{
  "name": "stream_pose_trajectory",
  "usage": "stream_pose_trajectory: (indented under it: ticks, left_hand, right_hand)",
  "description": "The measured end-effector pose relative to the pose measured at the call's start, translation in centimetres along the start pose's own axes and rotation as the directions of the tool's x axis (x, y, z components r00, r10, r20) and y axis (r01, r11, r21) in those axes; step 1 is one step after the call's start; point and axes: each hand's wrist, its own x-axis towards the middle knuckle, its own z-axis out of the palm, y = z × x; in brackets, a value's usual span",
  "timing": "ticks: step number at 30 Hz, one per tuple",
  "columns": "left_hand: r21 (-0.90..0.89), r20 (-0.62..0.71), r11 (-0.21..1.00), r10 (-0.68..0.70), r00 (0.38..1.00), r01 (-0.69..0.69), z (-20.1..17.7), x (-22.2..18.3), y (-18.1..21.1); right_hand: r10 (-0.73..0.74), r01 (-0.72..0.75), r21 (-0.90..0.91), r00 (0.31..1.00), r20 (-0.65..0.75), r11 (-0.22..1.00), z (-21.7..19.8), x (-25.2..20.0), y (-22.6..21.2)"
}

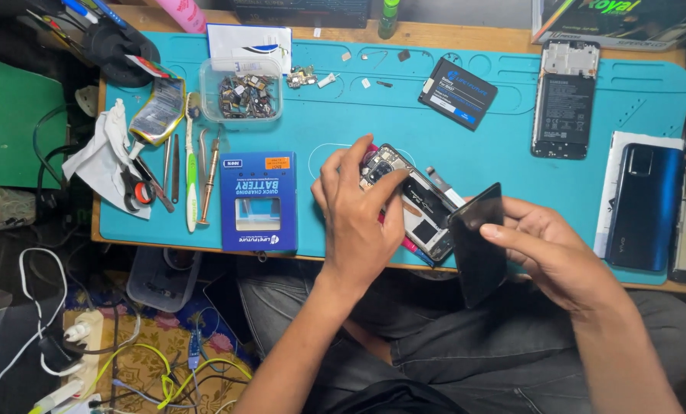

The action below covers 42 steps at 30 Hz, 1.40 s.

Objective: Technician unboxing a new battery and preparing a mobile phone motherboard for maintenance.

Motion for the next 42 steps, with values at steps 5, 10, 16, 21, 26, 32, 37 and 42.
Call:
stream_pose_trajectory:
  ticks: [5, 10, 16, 21, 26, 32, 37, 42]
  left_hand:
    - [0.002, 0.054, 1.0, -0.002, 0.999, 0.002, -0.2, -0.1, -0.9]
    - [0.002, 0.07, 1.0, -0.002, 0.998, 0.001, 0.0, 0.0, -1.6]
    - [-0.073, 0.075, 0.997, -0.002, 0.997, 0.007, -0.4, 0.4, -1.7]
    - [-0.08, 0.035, 0.997, -0.009, 0.999, 0.012, -0.4, 0.3, -1.7]
    - [-0.075, -0.01, 0.997, 0.003, 1.0, -0.004, -1.4, 0.3, -0.8]
    - [-0.005, 0.076, 0.995, 0.096, 0.992, -0.096, -1.8, -1.4, -1.6]
    - [0.041, 0.135, 0.989, 0.136, 0.981, -0.143, -1.8, -2.0, -2.1]
    - [0.056, 0.117, 0.988, 0.138, 0.984, -0.145, -1.8, -2.4, -1.9]
  right_hand:
    - [0.011, -0.008, -0.052, 0.998, 0.056, 0.999, 1.8, 0.7, 0.2]
    - [0.071, -0.071, -0.089, 0.997, -0.004, 0.993, 3.0, 0.9, -0.5]
    - [0.099, -0.097, -0.105, 0.995, 0.012, 0.99, 3.0, 1.0, -0.4]
    - [0.083, -0.081, -0.122, 0.997, 0.01, 0.989, 3.2, 1.1, -0.5]
    - [0.099, -0.099, -0.134, 0.995, -0.006, 0.986, 3.3, 1.2, -0.7]
    - [0.101, -0.105, -0.215, 0.994, -0.028, 0.971, 3.3, 1.3, -1.0]
    - [0.112, -0.137, -0.31, 0.989, -0.096, 0.941, 4.5, 1.2, -2.2]
    - [0.093, -0.114, -0.332, 0.993, -0.079, 0.937, 4.2, 1.2, -1.9]
